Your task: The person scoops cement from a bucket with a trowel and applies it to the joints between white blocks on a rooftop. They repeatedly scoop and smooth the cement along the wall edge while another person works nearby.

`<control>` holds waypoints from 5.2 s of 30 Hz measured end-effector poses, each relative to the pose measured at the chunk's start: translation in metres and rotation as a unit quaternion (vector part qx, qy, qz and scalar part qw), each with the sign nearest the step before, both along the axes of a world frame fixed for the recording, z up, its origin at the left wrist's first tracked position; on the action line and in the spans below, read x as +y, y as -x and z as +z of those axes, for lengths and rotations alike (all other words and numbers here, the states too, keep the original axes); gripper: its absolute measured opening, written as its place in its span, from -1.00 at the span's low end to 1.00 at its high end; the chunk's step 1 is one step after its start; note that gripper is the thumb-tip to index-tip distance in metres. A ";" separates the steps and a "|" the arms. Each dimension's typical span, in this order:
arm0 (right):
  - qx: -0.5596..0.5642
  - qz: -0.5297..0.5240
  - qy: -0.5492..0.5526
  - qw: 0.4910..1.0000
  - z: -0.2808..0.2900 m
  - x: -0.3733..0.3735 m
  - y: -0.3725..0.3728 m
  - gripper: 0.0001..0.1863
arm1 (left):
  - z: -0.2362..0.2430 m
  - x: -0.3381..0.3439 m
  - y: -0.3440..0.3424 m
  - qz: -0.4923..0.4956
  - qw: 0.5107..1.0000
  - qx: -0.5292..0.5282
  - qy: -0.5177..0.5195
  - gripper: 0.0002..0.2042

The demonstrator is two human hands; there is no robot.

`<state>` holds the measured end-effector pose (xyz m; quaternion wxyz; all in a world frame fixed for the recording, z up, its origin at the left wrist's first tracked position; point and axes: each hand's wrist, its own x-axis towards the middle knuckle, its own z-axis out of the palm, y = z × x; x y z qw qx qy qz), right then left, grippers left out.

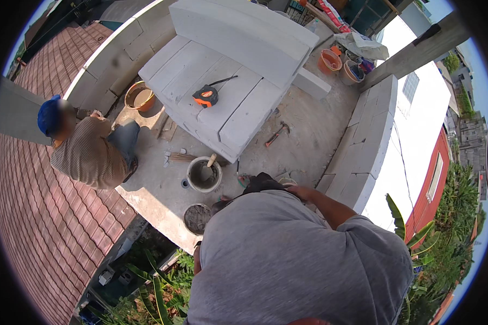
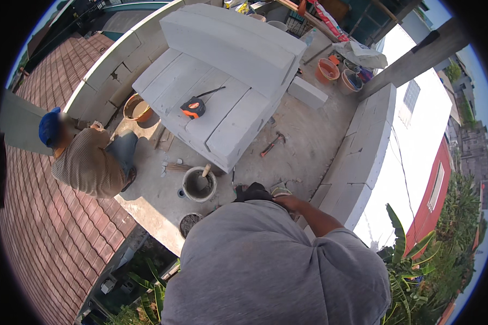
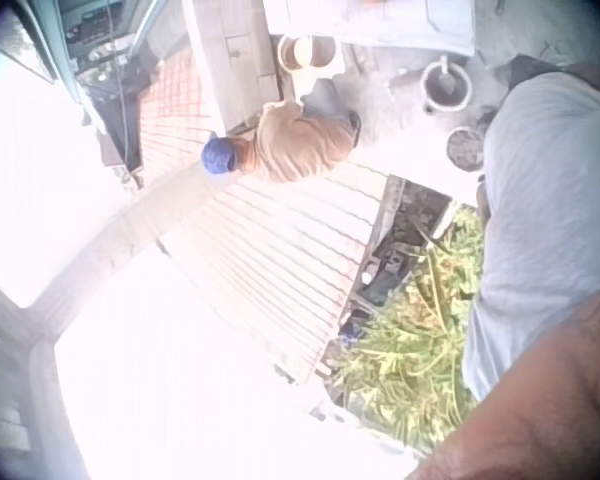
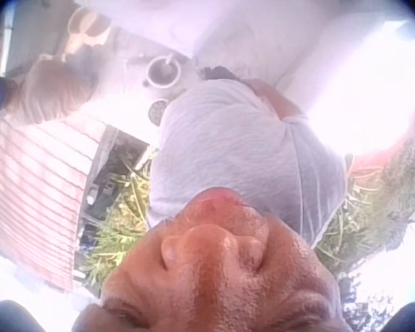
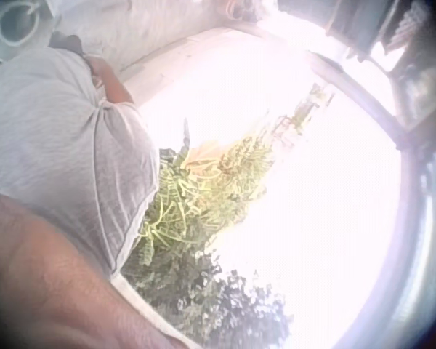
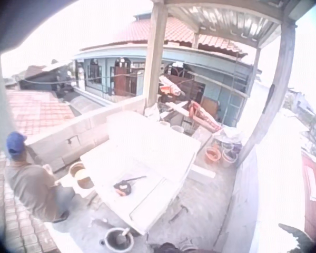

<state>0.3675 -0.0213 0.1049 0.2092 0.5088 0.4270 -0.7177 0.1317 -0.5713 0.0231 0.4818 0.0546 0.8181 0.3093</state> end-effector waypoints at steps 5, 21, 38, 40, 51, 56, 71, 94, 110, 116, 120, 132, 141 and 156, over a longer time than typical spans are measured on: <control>-0.110 -0.092 -0.107 0.984 -0.011 -0.023 -0.034 -0.56 | -0.004 0.000 0.028 -0.052 0.999 0.007 0.001 -0.65; -0.013 0.263 -0.414 0.872 -0.044 0.004 -0.012 -0.52 | 0.024 0.044 0.094 -0.038 0.998 -0.050 0.004 -0.55; -0.015 0.312 -0.309 0.898 -0.097 0.124 0.044 -0.47 | -0.013 0.096 0.039 -0.101 0.991 0.059 0.060 -0.51; -0.031 0.303 -0.272 0.913 -0.077 0.135 0.060 -0.52 | 0.011 0.107 0.040 -0.081 0.993 0.055 0.065 -0.51; -0.109 0.229 -0.452 0.855 -0.094 0.215 0.013 -0.68 | 0.072 0.248 0.064 -0.017 0.995 0.078 0.052 -0.49; -0.131 0.446 -0.486 0.740 -0.105 0.227 -0.035 -0.47 | 0.041 0.268 0.063 -0.041 0.998 0.050 -0.006 -0.52; -0.207 0.369 -0.474 0.772 -0.055 0.178 -0.019 -0.64 | 0.066 0.251 0.126 -0.061 0.995 0.079 0.017 -0.60; -0.053 0.335 -0.430 0.837 -0.086 0.154 0.027 -0.59 | -0.017 0.111 0.107 -0.219 0.948 0.226 0.043 -0.73; -0.124 0.237 -0.456 0.849 -0.019 0.125 0.046 -0.50 | 0.025 0.146 0.106 -0.083 0.992 0.080 0.042 -0.66; -0.131 0.298 -0.486 0.811 -0.027 0.102 0.040 -0.61 | 0.022 0.128 0.114 -0.086 0.985 0.143 0.031 -0.62; -0.141 0.375 -0.520 0.755 -0.048 0.102 0.019 -0.67 | 0.028 0.146 0.111 0.059 0.997 0.049 0.020 -0.65; -0.166 0.291 -0.541 0.771 -0.048 0.068 -0.011 -0.66 | 0.022 0.144 0.132 -0.075 0.996 0.044 -0.016 -0.60; -0.139 0.200 -0.547 0.801 -0.043 0.047 -0.016 -0.53 | 0.040 0.154 0.143 -0.077 0.995 0.056 0.014 -0.57; -0.183 0.391 -0.434 0.791 -0.064 0.045 -0.038 -0.69 | 0.069 0.167 0.146 -0.060 0.997 -0.001 0.038 -0.54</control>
